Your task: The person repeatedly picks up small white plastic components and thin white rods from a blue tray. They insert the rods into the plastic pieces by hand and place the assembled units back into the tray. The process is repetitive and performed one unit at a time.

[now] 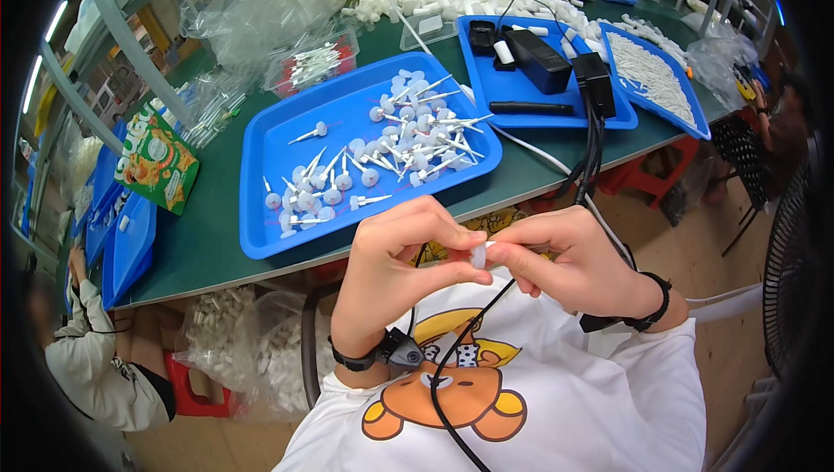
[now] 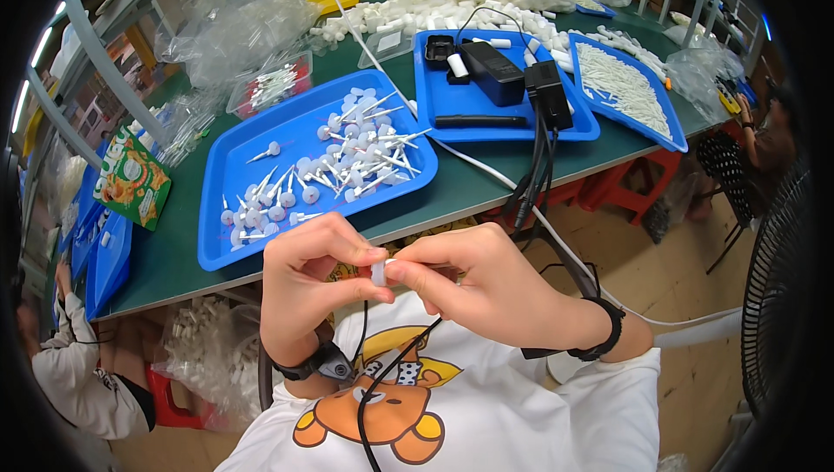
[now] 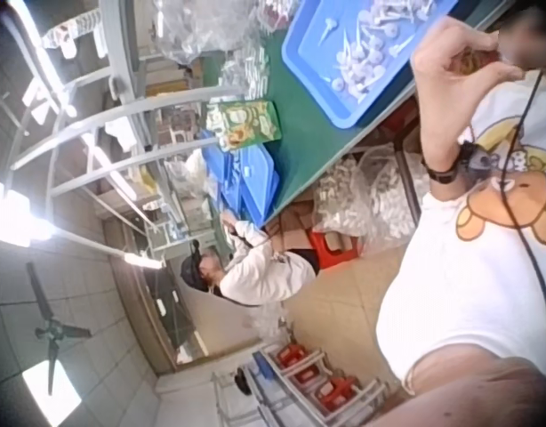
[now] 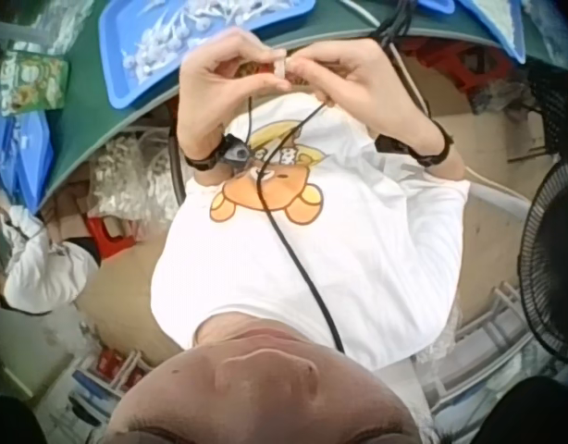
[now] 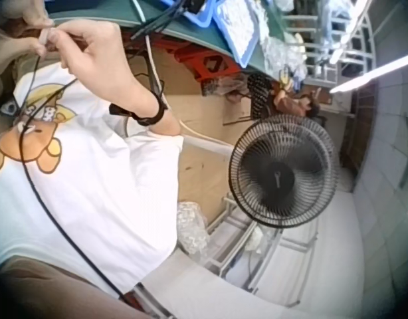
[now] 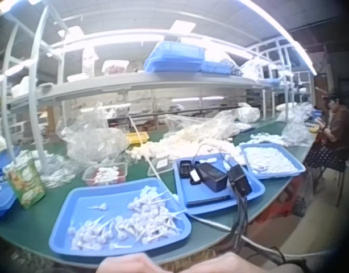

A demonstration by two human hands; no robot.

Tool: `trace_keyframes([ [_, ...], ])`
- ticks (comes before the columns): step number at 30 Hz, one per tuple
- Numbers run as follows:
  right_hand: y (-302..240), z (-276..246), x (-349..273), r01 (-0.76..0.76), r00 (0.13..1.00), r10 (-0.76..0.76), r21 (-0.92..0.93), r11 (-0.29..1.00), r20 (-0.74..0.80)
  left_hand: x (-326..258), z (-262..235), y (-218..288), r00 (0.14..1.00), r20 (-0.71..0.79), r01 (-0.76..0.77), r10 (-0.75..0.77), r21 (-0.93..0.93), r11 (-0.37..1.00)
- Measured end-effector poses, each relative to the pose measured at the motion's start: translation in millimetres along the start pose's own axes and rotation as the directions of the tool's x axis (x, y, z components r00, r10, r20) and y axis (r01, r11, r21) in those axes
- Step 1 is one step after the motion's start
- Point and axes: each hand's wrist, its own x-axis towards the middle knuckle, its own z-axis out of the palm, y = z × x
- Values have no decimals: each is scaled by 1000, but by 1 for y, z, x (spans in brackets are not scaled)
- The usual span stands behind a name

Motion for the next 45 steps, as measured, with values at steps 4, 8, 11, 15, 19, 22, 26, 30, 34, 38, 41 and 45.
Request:
trace_keyframes([
  [4,1,0,1,132,991,-134,-91,987,-23,1,0,-6,999,27,21,-19,-83,996],
  [8,6,-4,2,230,964,-259,-311,922,-54,2,6,-4,999,14,51,-51,-74,996],
  [11,2,-29,0,245,954,-296,-464,851,-40,3,3,-2,994,69,84,-82,-35,996],
  [15,3,-93,11,-36,849,-284,-584,811,-445,-3,-6,-2,995,24,102,-100,-51,994],
  [19,54,-206,18,-368,756,-323,-777,510,-569,-4,-9,2,996,11,91,-90,-124,988],
  [22,115,-275,35,-560,740,-209,-758,335,-639,-7,-14,0,994,-7,109,-111,-153,982],
  [26,164,-316,52,-592,743,-125,-733,335,-657,-9,-16,-1,990,-41,127,-134,-149,981],
  [30,175,-319,61,-612,746,-74,-725,316,-662,-10,-16,4,991,-33,126,-131,-133,983],
  [34,184,-328,66,-634,740,-28,-712,302,-672,-12,-17,8,996,-4,91,-93,-172,981],
  [38,182,-327,78,-701,652,-45,-624,344,-757,-14,-18,7,998,-1,57,-58,-163,985],
  [41,192,-337,78,-707,638,-56,-613,352,-768,-13,-17,8,998,-4,56,-58,-170,984],
  [45,195,-338,78,-695,650,-54,-621,362,-758,-13,-19,6,999,-10,41,-43,-146,988],
])
